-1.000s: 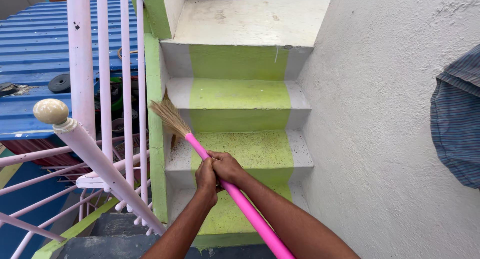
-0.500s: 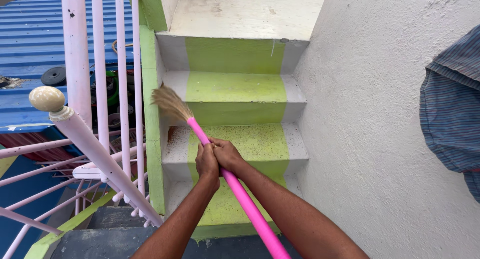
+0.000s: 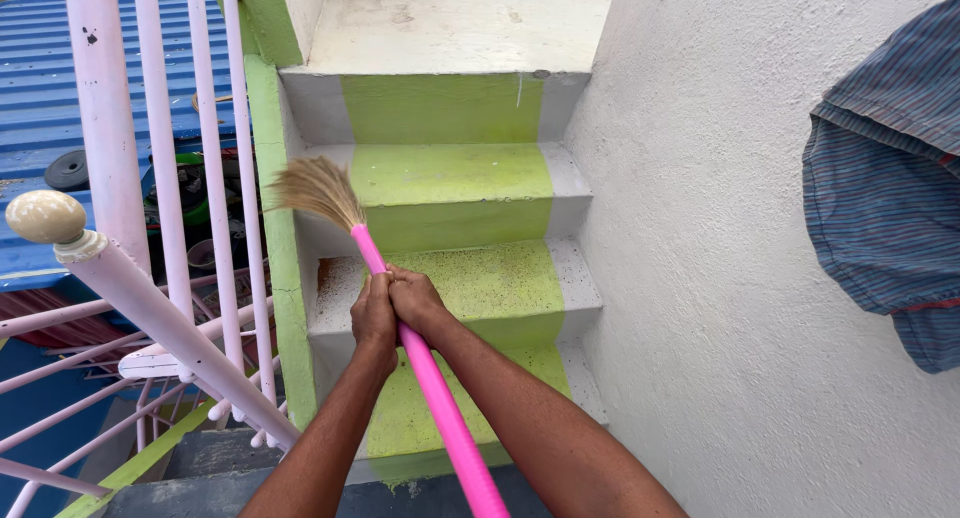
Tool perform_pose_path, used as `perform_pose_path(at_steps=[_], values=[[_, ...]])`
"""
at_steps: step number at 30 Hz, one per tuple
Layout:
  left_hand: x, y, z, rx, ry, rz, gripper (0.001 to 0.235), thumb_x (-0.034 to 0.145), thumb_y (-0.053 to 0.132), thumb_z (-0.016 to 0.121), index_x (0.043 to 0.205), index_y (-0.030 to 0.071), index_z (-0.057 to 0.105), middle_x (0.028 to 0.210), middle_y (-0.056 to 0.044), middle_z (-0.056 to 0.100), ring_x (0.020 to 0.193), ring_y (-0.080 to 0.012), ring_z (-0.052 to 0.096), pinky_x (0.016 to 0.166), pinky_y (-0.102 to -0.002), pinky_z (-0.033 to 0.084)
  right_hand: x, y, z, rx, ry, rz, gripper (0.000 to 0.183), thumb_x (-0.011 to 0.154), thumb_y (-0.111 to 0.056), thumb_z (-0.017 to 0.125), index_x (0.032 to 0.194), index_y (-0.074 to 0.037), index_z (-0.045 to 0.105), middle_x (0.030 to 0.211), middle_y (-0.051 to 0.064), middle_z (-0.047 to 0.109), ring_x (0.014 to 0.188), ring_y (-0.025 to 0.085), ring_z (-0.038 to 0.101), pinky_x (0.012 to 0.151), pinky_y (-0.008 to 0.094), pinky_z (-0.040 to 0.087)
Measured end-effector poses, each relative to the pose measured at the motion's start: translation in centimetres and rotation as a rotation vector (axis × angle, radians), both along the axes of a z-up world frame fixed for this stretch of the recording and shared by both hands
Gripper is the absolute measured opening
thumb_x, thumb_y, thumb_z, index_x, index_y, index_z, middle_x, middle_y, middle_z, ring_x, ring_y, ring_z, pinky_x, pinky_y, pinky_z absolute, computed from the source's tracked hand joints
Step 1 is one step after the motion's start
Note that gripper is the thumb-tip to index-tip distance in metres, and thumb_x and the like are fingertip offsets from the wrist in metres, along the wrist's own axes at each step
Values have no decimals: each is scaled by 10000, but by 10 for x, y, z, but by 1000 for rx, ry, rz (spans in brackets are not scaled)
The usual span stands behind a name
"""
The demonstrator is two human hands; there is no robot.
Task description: The person sweeps a set of lime-green and white stairs using a pink-handled broom. They systematically sweep each step from top to bottom, moving dust and debris off the edges.
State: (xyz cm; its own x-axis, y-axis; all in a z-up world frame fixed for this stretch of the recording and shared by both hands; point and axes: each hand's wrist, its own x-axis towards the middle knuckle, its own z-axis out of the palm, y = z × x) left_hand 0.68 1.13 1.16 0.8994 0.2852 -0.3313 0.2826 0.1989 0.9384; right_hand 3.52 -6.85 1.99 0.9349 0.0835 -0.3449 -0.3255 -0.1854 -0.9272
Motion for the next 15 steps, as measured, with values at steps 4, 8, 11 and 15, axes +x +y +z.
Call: perform_pose_path(at_steps=[4,8,11,15], values=[[10,12,-5,-133,85,-13,526,914,501,570,1175,50,643,1000,-107,622,871,-232,635,644,-414,558,-13,17,28,-127,66,-40,443,998,-204,460,1415,-208,608,1027,107,726,717,199,699,644,366,612],[-7,4,9,-18,6,93,510,860,501,579,1144,88,674,958,-66,593,826,-173,579,647,-385,509,-7,5,29,36,51,85,432,1002,-208,464,1400,-175,628,1001,154,720,700,213,675,621,377,606],[-6,4,12,-13,-42,82,514,849,502,566,1164,111,676,948,-58,587,820,-146,568,651,-371,496,-2,6,20,82,-20,50,454,1006,-183,471,1447,-181,576,1048,155,735,744,208,688,671,357,616],[9,11,-8,-307,-76,20,495,916,459,583,1161,34,643,985,-78,606,858,-192,604,679,-379,551,-10,18,21,-152,-24,-60,486,995,-202,487,1476,-220,548,1114,100,722,775,168,703,706,334,604]])
